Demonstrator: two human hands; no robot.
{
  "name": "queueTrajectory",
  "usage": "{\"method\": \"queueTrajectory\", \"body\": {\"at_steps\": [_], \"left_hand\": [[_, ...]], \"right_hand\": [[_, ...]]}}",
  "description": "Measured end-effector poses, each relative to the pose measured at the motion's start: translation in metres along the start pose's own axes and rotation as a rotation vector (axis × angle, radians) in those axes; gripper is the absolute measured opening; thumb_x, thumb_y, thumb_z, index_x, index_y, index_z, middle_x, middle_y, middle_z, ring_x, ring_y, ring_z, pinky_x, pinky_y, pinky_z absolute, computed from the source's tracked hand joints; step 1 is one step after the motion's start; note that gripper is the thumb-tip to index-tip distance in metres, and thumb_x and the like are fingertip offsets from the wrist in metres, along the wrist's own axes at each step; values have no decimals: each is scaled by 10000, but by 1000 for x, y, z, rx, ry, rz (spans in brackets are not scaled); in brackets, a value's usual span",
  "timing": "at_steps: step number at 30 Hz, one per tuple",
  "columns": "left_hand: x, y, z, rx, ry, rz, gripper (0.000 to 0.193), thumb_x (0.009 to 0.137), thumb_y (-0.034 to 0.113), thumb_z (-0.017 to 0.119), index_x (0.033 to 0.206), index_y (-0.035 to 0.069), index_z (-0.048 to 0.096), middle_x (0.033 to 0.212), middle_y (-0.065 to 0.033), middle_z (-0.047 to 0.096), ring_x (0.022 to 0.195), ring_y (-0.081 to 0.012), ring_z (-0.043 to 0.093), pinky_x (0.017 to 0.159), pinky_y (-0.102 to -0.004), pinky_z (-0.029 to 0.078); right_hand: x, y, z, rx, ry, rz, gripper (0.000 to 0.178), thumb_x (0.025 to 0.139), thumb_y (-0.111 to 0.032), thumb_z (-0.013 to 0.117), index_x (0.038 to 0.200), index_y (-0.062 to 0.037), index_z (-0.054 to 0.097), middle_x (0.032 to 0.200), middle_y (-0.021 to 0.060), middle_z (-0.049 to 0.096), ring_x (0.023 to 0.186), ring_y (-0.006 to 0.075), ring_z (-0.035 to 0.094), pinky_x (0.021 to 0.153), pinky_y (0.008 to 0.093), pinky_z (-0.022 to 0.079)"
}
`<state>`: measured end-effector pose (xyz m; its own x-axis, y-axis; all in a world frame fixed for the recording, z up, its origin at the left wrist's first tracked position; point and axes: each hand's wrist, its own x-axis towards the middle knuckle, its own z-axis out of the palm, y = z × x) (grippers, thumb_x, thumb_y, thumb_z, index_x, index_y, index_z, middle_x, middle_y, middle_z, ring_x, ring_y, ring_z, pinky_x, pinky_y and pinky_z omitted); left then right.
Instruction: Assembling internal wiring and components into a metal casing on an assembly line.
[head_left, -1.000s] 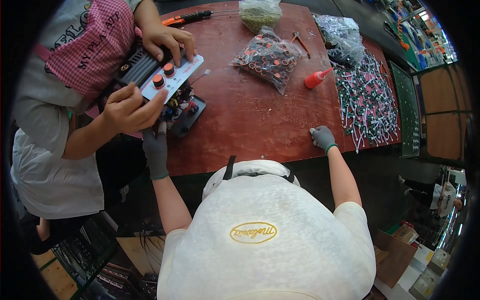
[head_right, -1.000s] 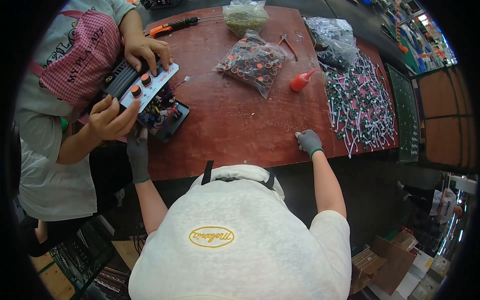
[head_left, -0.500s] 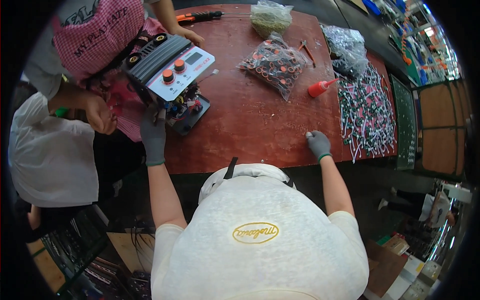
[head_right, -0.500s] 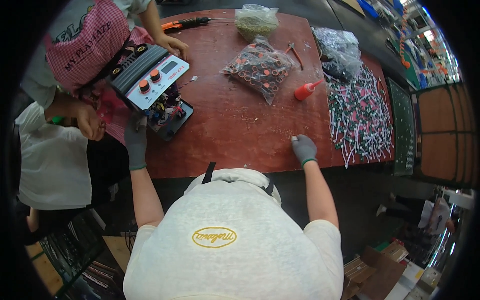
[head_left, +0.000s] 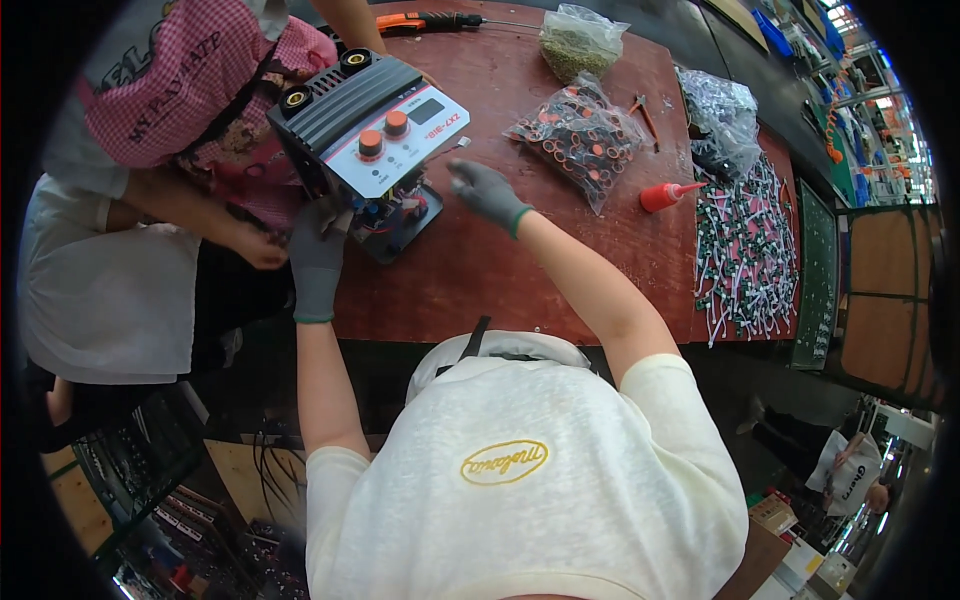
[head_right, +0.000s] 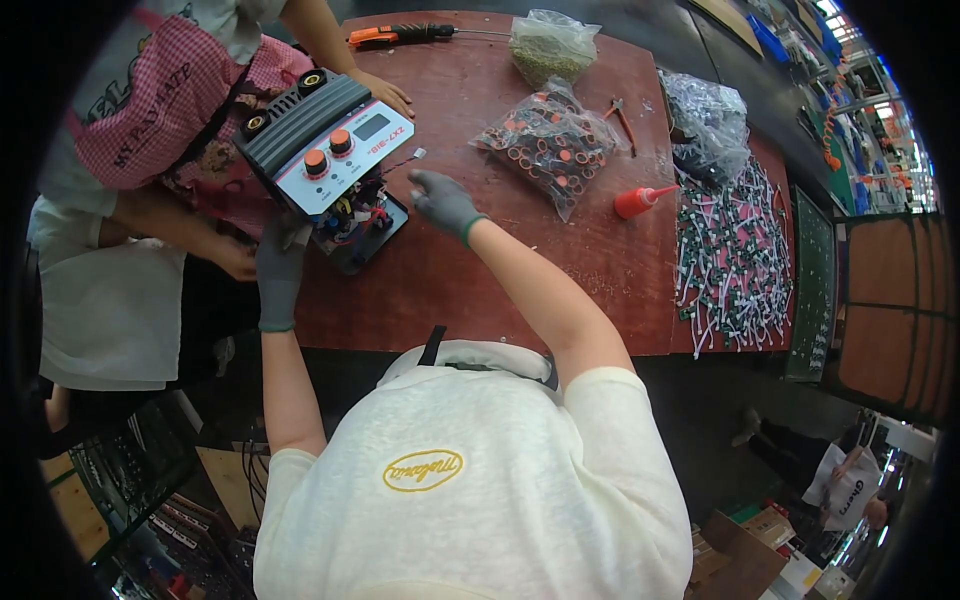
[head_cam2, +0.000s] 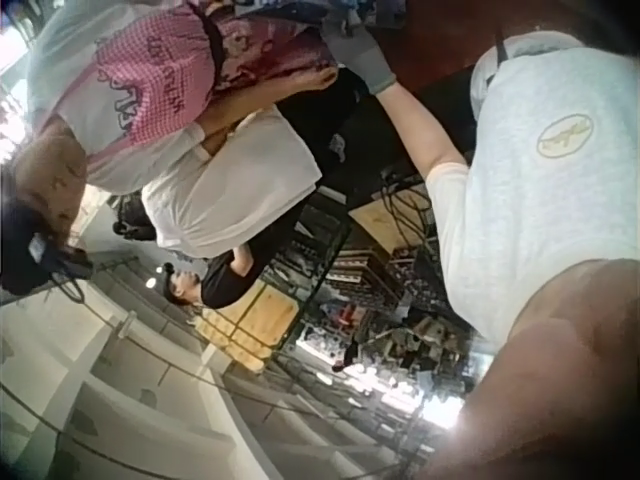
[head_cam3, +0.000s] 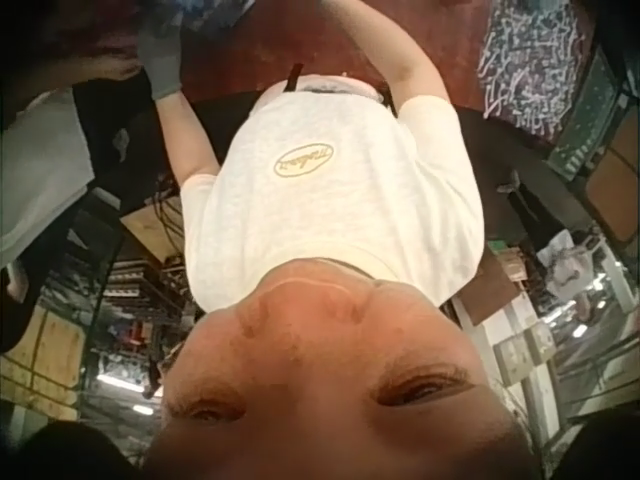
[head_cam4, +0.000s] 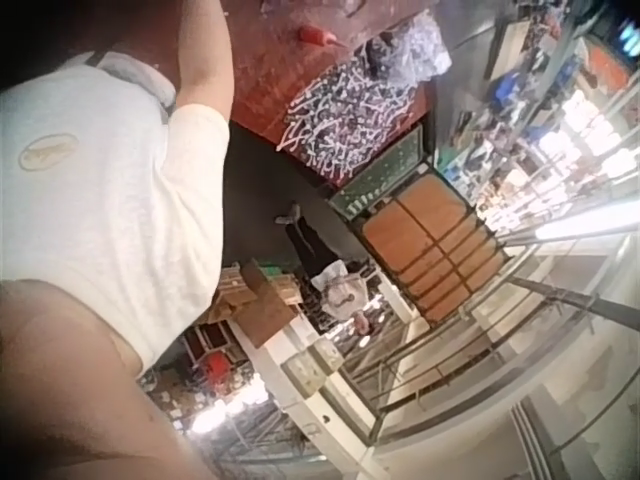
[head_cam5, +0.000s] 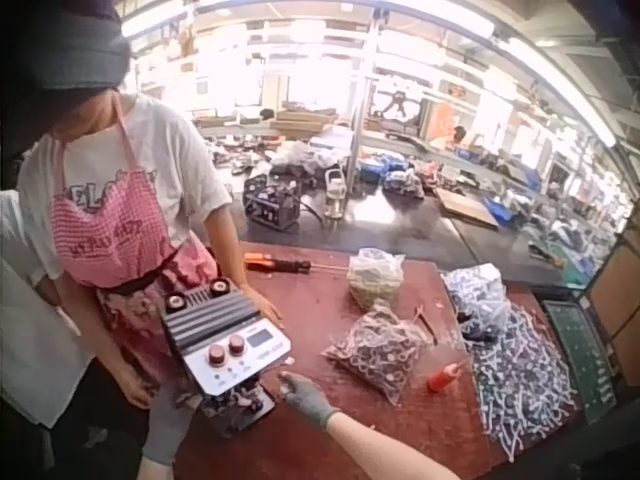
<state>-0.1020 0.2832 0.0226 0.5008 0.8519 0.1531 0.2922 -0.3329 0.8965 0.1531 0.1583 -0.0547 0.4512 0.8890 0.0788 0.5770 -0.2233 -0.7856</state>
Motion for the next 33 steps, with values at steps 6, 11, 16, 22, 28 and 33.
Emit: {"method": "queueTrajectory", "body": {"at_steps": [6,11,16,22,28,33], "left_hand": [[-8,12,3,216,10,-19,320,861,108,662,1142,-15,573,1078,-136,650,1006,-203,627,847,-312,485],[1,19,2,407,-7,119,299,834,151,683,1071,-12,601,1012,-173,645,945,-284,639,799,-352,494],[7,23,-5,300,-33,43,287,841,141,668,1078,-6,603,1017,-177,637,926,-277,642,788,-341,500],[13,41,-12,-106,-175,-104,278,863,94,636,1101,-38,578,1027,-106,641,946,-184,620,802,-303,487],[11,58,12,-308,-403,-226,255,876,199,641,1038,6,600,884,-27,627,797,-73,586,697,-220,471],[-16,55,38,-424,-575,-420,212,877,228,651,964,39,614,820,-7,631,707,-66,601,628,-212,483]], "right_hand": [[48,-21,20,406,-314,238,317,881,-136,513,1175,-68,610,1055,173,655,964,244,621,848,354,476],[58,20,38,90,-153,-366,250,879,-75,526,1102,-52,636,1041,157,669,986,231,618,829,344,488],[52,21,27,-381,-267,-553,216,874,-84,550,1063,-43,645,983,161,669,940,243,627,793,362,494],[-8,-32,-38,410,-293,-66,198,929,-146,545,994,17,638,776,96,621,733,135,558,690,308,468],[-71,-43,-74,493,-322,319,254,943,-161,540,1004,66,637,795,68,637,719,109,568,679,272,477],[-121,-36,-95,634,-213,506,265,947,-170,540,1018,63,644,816,58,649,696,97,582,652,268,494]]}}
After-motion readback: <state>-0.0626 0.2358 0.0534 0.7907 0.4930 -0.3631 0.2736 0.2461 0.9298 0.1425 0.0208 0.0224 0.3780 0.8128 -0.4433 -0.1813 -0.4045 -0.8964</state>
